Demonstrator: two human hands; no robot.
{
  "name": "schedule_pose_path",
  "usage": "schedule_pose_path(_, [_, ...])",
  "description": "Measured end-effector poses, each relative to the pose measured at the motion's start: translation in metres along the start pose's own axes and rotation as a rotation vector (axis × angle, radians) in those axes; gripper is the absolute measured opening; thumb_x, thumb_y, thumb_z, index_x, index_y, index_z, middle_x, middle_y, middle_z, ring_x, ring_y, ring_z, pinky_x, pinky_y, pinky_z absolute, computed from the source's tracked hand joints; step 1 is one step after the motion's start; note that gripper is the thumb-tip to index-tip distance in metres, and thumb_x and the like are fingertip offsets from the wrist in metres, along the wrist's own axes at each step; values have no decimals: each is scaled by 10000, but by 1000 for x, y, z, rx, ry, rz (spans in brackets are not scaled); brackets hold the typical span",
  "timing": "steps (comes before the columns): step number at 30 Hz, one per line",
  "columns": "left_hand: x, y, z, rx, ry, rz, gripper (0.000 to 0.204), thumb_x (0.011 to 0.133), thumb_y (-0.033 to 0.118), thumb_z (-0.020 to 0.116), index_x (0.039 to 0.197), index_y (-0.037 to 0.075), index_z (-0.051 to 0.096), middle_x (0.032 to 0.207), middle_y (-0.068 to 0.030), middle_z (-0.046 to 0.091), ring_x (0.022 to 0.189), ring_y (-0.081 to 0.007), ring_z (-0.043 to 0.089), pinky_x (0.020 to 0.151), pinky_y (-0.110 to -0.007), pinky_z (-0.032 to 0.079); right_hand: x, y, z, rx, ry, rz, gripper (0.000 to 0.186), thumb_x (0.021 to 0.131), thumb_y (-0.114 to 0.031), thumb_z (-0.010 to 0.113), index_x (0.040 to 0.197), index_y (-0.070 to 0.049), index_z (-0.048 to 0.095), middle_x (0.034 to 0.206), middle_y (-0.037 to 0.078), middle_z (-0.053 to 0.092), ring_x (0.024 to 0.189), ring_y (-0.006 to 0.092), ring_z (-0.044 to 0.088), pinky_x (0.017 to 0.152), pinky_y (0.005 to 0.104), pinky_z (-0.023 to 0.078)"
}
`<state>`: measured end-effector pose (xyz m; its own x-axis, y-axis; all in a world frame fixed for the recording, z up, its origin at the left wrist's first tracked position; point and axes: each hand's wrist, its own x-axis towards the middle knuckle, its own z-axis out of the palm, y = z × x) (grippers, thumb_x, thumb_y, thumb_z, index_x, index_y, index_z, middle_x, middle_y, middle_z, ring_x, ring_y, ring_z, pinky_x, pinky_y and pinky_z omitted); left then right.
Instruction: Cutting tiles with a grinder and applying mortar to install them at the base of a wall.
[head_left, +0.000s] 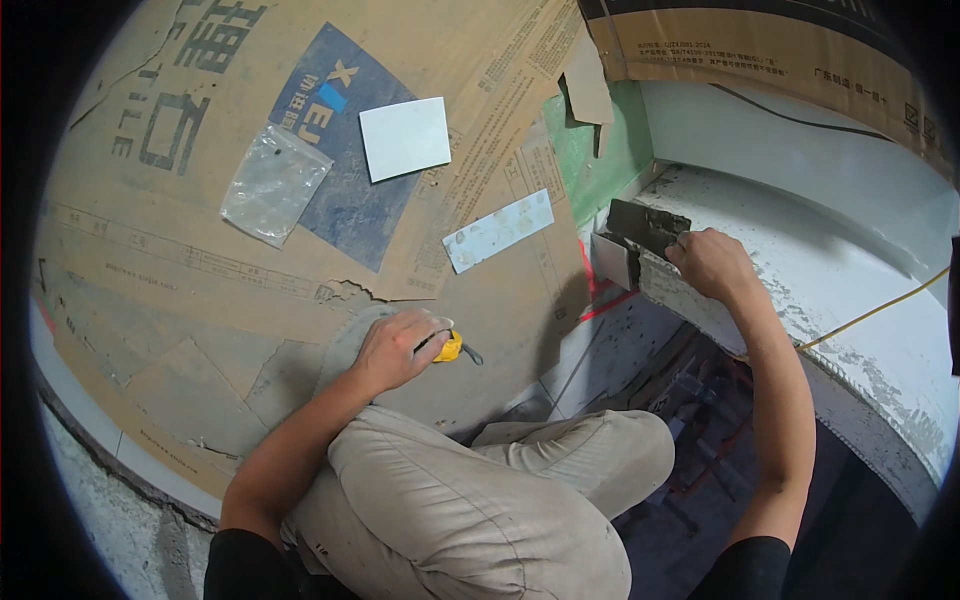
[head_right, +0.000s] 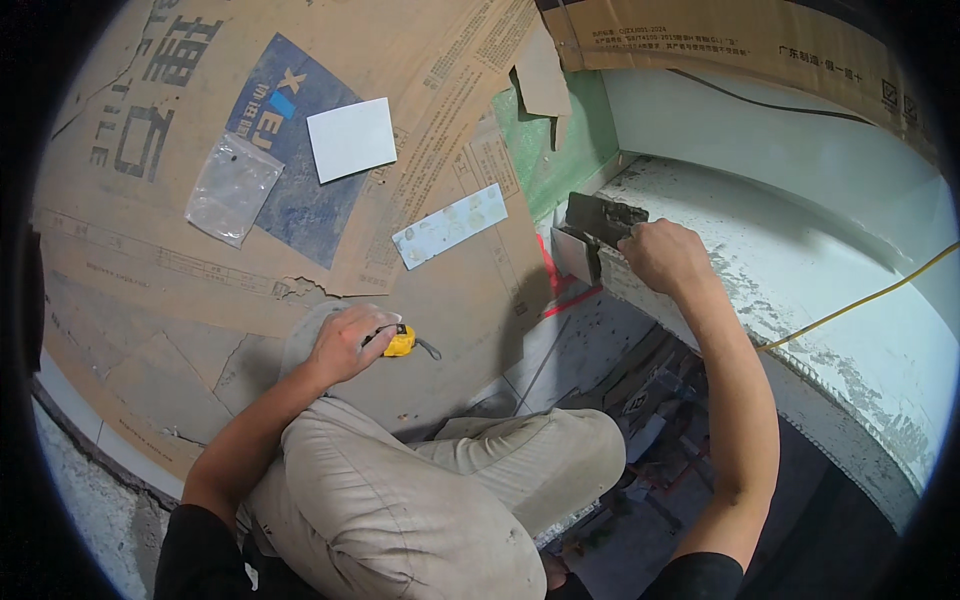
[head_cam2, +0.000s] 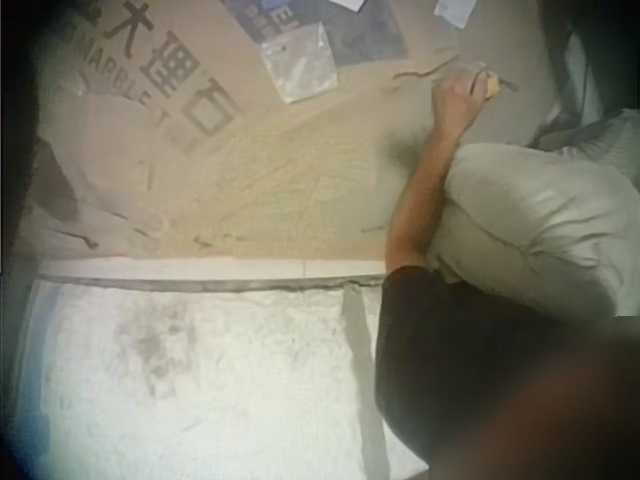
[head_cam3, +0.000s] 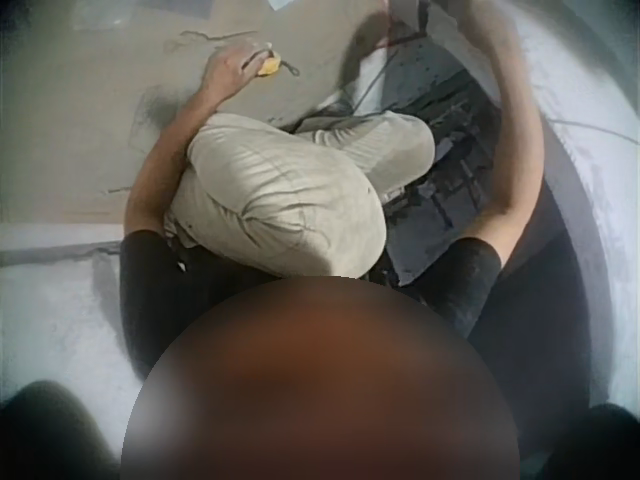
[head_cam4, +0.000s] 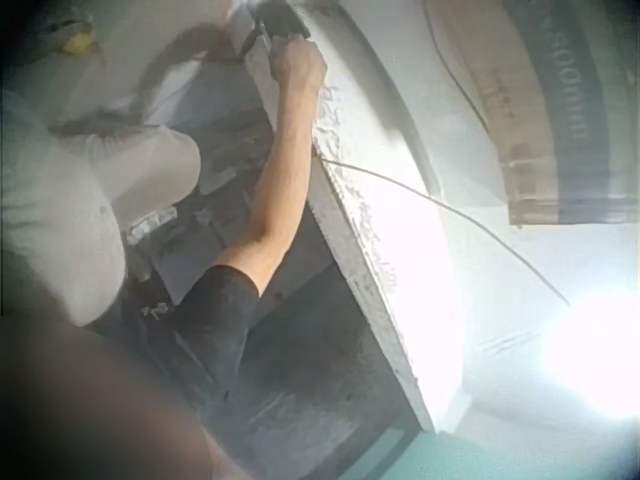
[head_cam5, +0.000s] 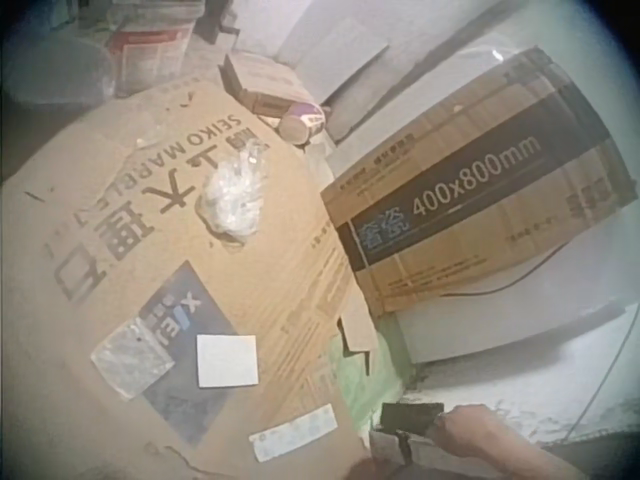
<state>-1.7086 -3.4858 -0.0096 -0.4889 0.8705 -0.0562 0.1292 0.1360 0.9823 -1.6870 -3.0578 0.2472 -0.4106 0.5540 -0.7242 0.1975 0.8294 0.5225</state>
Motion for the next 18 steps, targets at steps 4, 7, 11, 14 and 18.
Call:
schedule_pose_path(4, [-2,-4,0,-22,17,12,177,1000,181,755,1122,56,785,1062,-129,790,982,-347,763,843,-460,618,5,-13,-3,-21,-58,-23,450,1073,-410,629,939,-33,835,961,240,801,968,449,777,897,539,615])
schedule_pose_path(7, [-3,-3,1,-33,7,3,179,999,179,754,1124,54,784,1070,-130,792,987,-345,765,846,-459,618,6,-18,0,-50,-61,-25,447,1071,-413,636,940,-38,840,970,230,806,969,434,782,889,528,619])
schedule_pose_path(11, [-1,-1,0,-39,5,9,183,999,177,753,1130,53,785,1080,-135,794,990,-349,765,852,-457,618,8,-21,4,-95,-78,-34,443,1066,-404,633,934,-33,834,965,232,804,969,426,783,885,524,619])
schedule_pose_path(14, [-3,-5,2,-45,6,9,188,1002,184,750,1135,55,787,1079,-137,793,991,-349,765,851,-456,618,13,-28,7,-113,-97,-44,434,1065,-401,634,939,-37,835,978,223,808,977,418,786,886,518,623])
schedule_pose_path(18, [-1,-2,-2,-48,-10,-9,192,1004,189,749,1137,56,787,1081,-137,793,991,-350,765,853,-455,618,19,-32,6,-122,-92,-39,381,1049,-382,659,972,-61,851,1018,195,822,1003,392,796,889,499,634])
